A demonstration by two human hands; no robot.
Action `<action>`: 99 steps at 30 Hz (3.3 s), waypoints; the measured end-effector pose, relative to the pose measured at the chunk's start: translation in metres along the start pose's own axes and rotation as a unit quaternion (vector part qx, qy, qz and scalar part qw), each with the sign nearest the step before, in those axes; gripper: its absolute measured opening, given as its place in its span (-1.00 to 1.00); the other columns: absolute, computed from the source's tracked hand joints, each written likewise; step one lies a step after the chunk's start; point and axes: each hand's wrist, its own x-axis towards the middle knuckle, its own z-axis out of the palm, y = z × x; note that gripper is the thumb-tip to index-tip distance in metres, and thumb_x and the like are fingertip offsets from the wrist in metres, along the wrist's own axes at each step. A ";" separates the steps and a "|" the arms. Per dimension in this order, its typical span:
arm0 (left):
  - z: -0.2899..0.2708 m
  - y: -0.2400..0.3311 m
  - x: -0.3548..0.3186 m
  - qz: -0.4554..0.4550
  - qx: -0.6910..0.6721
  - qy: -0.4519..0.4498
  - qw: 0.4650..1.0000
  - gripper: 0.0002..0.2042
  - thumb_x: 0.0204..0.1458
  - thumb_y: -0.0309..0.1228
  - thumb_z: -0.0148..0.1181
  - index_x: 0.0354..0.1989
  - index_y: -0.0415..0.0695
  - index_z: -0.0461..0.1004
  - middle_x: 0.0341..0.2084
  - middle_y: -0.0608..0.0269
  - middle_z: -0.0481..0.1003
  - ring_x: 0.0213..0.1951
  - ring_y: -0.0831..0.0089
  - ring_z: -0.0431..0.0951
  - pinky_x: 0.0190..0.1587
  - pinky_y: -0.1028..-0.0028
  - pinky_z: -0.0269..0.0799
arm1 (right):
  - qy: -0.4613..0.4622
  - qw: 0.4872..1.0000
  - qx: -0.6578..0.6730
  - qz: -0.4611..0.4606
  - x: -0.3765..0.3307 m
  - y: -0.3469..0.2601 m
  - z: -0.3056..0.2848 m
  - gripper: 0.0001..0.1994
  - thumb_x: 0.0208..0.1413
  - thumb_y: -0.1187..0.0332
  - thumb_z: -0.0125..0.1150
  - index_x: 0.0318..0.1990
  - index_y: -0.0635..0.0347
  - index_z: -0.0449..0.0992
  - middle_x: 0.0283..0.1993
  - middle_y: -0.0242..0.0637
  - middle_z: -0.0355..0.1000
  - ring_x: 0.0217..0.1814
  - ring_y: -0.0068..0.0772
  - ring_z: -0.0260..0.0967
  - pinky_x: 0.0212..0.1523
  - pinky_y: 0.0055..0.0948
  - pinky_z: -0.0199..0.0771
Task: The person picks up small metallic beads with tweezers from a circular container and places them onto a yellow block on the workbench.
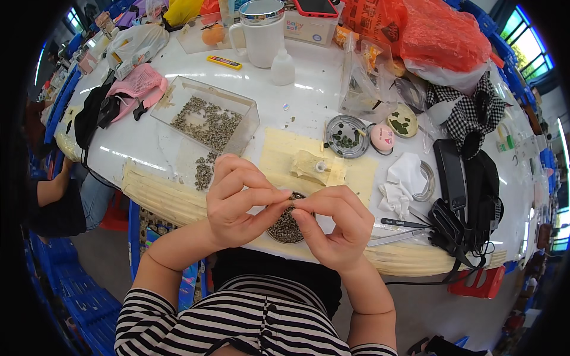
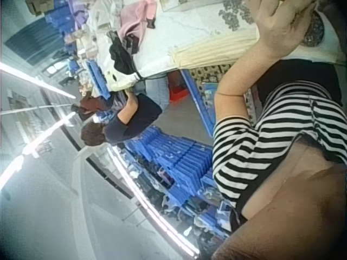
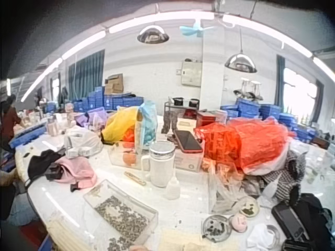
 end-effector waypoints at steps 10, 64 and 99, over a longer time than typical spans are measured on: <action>-0.001 -0.001 -0.001 0.016 -0.010 0.004 1.000 -0.69 -0.27 -0.50 0.53 -0.25 -0.01 0.70 -0.41 0.49 0.51 -0.32 0.41 0.41 -0.21 0.39 0.18 | -0.032 0.999 -0.005 0.018 0.002 0.003 -0.001 -0.89 0.03 0.56 0.41 -0.26 0.31 0.66 -0.35 -0.22 0.55 -0.39 -0.41 0.48 -0.36 -0.53 0.42; -0.002 -0.001 0.000 0.002 0.014 -0.007 1.000 -0.69 -0.27 -0.55 0.52 -0.26 -0.04 0.69 -0.44 0.46 0.50 -0.31 0.39 0.42 -0.20 0.39 0.22 | 0.001 0.999 -0.032 -0.029 0.000 0.002 -0.001 -0.81 -0.06 0.59 0.45 -0.23 0.28 0.69 -0.37 -0.25 0.56 -0.42 -0.43 0.45 -0.40 -0.53 0.41; -0.002 -0.001 -0.001 0.034 -0.013 -0.003 0.999 -0.66 -0.28 -0.49 0.55 -0.23 0.01 0.70 -0.38 0.52 0.53 -0.31 0.43 0.41 -0.22 0.38 0.20 | -0.067 0.953 0.189 0.227 -0.002 -0.001 -0.004 -0.93 0.13 0.54 0.34 -0.26 0.36 0.64 -0.32 -0.26 0.57 -0.29 -0.52 0.45 -0.23 -0.54 0.42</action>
